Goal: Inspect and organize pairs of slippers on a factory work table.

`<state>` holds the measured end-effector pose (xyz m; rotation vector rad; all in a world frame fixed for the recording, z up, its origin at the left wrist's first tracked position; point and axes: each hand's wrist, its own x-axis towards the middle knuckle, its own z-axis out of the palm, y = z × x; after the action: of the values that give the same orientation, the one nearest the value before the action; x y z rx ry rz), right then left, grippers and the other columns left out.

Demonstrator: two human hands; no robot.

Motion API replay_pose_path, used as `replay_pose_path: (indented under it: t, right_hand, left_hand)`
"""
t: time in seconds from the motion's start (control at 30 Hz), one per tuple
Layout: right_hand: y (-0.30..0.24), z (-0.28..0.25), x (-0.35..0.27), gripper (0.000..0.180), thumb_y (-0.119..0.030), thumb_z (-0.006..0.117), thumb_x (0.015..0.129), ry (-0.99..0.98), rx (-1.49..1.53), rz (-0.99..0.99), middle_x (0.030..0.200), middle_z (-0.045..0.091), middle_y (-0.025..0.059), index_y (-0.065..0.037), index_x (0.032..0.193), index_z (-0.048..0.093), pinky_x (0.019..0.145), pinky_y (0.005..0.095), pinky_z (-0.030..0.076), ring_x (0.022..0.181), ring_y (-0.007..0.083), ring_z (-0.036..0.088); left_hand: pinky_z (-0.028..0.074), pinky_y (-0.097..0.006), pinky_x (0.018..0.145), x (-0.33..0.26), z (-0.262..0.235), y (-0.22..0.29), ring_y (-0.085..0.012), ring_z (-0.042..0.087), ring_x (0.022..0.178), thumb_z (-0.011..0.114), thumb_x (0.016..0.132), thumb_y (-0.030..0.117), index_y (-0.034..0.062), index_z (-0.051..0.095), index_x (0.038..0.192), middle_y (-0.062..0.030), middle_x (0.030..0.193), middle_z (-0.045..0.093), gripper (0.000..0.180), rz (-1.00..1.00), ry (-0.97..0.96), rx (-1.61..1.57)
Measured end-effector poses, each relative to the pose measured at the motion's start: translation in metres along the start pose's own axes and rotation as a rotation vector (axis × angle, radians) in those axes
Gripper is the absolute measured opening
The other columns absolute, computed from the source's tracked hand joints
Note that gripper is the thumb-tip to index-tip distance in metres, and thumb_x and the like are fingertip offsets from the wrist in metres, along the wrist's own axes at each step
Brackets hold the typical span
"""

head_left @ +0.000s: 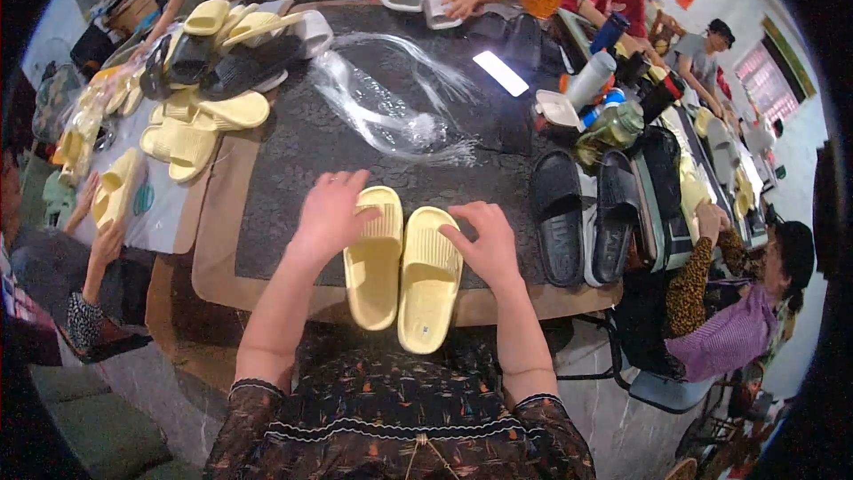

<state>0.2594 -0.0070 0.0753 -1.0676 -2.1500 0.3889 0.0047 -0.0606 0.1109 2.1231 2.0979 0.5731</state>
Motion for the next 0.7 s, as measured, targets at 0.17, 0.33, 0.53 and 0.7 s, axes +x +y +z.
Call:
replay_pose_path:
  t: [0.17,0.33,0.53,0.7]
  right_hand:
    - [0.000,0.043,0.019,0.027,-0.034,0.067,0.080,-0.165,-0.025,0.138,0.093,0.063,0.0079,-0.011,0.094,0.069,0.078,0.0399,0.049,0.090,0.0273,0.059]
    - [0.005,0.086,0.037,0.024,-0.032,0.064,0.074,-0.437,-0.262,0.132,0.091,0.062,0.0091,-0.016,0.090,0.072,0.081,0.0426,0.050,0.093,0.0303,0.060]
    - [0.014,0.085,0.026,0.017,-0.029,0.061,0.079,-0.134,-0.067,0.206,0.080,0.062,0.0082,-0.015,0.084,0.071,0.073,0.0416,0.051,0.082,0.0291,0.061]
    - [0.006,0.084,0.022,0.014,-0.023,0.064,0.081,0.068,0.088,0.274,0.079,0.066,0.0065,-0.010,0.084,0.067,0.067,0.0374,0.050,0.075,0.0256,0.062]
  left_hand:
    - [0.045,-0.045,0.091,0.033,0.038,0.000,-0.0372,0.054,0.105,0.063,0.081,0.024,0.0042,0.057,0.117,-0.0174,0.110,0.060,0.042,0.195,-0.233,-0.240]
    - [0.044,-0.044,0.091,0.041,0.092,-0.016,-0.0364,0.055,0.104,0.054,0.084,0.018,0.0030,0.059,0.115,-0.0201,0.107,0.061,0.035,0.131,-0.219,-0.094]
    - [0.046,-0.040,0.081,0.035,0.097,-0.005,-0.0285,0.058,0.088,0.062,0.082,0.019,0.0067,0.068,0.096,-0.0106,0.089,0.066,0.020,0.098,-0.101,-0.412]
    - [0.047,-0.034,0.078,0.033,0.096,-0.008,-0.0248,0.058,0.083,0.069,0.077,0.016,0.0058,0.069,0.091,-0.0094,0.086,0.065,0.018,0.004,0.034,-0.601]
